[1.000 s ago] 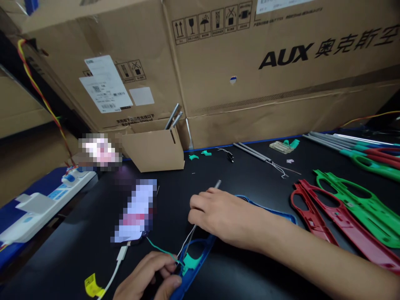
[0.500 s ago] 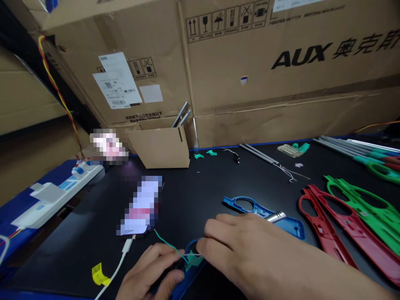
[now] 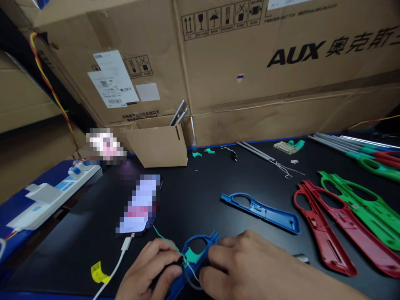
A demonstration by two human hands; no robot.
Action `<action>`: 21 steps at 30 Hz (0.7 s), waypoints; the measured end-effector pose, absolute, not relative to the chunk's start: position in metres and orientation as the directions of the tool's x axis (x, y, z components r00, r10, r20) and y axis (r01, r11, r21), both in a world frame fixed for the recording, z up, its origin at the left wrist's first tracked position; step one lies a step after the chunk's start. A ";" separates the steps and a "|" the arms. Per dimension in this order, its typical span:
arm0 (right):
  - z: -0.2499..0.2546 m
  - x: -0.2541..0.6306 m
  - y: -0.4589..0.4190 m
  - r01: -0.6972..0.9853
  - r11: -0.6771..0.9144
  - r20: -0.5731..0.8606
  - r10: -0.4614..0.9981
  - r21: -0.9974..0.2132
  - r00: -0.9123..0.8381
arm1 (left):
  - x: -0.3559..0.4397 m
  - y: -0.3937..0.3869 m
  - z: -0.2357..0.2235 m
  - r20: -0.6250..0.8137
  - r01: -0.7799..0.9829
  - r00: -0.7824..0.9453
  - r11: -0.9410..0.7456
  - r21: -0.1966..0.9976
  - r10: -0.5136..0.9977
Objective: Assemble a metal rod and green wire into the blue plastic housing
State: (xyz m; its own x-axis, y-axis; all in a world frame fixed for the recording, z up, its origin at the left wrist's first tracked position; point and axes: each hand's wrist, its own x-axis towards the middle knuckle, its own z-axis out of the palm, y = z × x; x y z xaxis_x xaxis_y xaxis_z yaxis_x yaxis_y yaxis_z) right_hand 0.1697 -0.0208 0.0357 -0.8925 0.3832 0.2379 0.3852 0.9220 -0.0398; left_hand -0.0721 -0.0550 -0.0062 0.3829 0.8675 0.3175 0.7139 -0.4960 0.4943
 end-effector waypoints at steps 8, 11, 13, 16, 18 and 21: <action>0.062 0.173 -0.024 0.473 0.760 0.004 0.530 -0.446 -0.848 | -0.067 -0.054 -0.004 0.307 0.724 0.343 -0.458 0.516 0.888; 0.062 0.173 -0.022 0.473 0.658 -0.037 0.561 -0.585 -0.827 | -0.066 -0.053 -0.004 0.312 0.724 0.340 -0.459 0.515 0.887; 0.059 0.173 -0.020 0.476 0.627 -0.030 0.585 -0.616 -0.810 | -0.067 -0.053 -0.005 0.308 0.723 0.347 -0.462 0.514 0.886; 0.054 0.173 -0.013 0.463 0.647 0.025 0.597 -0.606 -0.802 | -0.069 -0.054 -0.005 0.289 0.725 0.360 -0.461 0.512 0.887; 0.051 0.174 -0.008 0.454 0.687 0.055 0.582 -0.567 -0.812 | -0.070 -0.054 -0.004 0.279 0.733 0.366 -0.460 0.500 0.888; 0.048 0.173 -0.004 0.464 0.737 0.066 0.563 -0.492 -0.824 | -0.070 -0.054 -0.005 0.281 0.737 0.382 -0.474 0.481 0.880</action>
State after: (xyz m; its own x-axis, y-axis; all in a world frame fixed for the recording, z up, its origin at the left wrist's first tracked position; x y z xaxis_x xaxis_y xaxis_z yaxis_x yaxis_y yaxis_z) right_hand 0.1733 -0.0036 0.0476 -0.8242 0.5625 0.0657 0.4638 0.7369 -0.4917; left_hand -0.0697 -0.0538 -0.0046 0.3825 0.8803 0.2805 0.7375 -0.4738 0.4813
